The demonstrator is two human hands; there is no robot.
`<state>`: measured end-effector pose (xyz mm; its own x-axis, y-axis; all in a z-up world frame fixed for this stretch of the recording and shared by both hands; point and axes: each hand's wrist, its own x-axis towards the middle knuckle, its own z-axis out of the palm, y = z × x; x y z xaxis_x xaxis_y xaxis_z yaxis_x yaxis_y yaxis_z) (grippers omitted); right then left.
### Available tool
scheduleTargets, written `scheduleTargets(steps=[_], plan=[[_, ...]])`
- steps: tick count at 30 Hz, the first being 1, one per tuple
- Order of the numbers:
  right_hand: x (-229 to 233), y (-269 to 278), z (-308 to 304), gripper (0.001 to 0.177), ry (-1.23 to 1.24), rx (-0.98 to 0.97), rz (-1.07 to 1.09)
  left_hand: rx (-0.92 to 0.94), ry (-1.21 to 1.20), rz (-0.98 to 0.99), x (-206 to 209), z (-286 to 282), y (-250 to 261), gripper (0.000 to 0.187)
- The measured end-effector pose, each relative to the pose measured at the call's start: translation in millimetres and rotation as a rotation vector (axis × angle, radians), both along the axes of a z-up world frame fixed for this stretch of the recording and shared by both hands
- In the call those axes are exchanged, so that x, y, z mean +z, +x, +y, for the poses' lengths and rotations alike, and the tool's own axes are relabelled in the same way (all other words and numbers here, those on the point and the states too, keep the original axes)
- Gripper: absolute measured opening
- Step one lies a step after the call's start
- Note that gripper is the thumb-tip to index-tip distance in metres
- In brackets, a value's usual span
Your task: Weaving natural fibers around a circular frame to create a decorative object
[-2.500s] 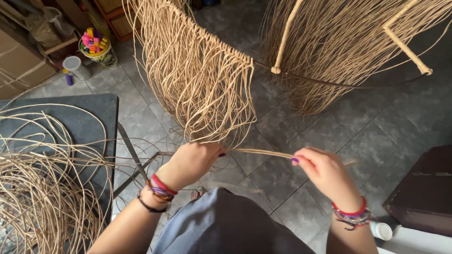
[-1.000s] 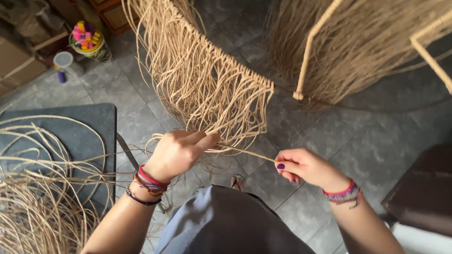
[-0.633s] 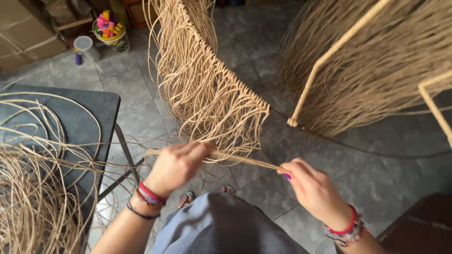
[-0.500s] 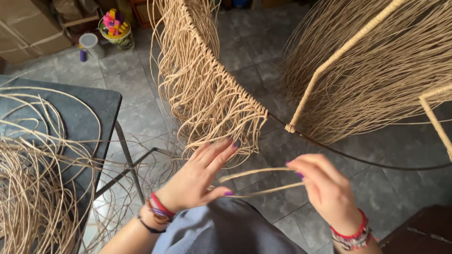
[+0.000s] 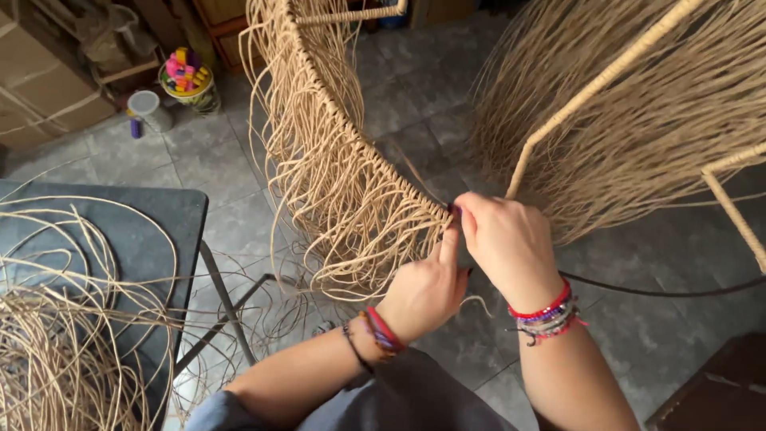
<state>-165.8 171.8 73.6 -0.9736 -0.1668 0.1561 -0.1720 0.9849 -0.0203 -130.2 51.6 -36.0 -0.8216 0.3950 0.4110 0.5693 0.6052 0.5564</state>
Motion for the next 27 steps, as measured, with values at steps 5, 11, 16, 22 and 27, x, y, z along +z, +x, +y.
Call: scheduleTargets(steps=[5,11,16,22,27], plan=[[1.0,20.7,-4.3,0.014,-0.087,0.096,0.149,0.02,-0.03,-0.043,-2.1,-3.3,-13.6,0.041],[-28.3,81.0,-14.3,0.041,-0.71,0.089,0.232,-0.374,0.446,-0.501,-1.7,-32.4,-5.4,0.015],[-67.2,88.8,10.3,0.032,-0.988,-0.028,-0.085,-0.579,0.118,-0.342,43.0,-67.0,8.9,0.013],[-72.7,81.3,17.4,0.02,-0.769,0.219,-0.054,-0.707,0.381,-0.12,89.0,-79.6,-23.7,0.023],[-110.5,78.8,19.8,0.015,-0.309,0.115,0.694,-0.329,0.4,-0.272,83.2,-46.5,-38.0,0.012]])
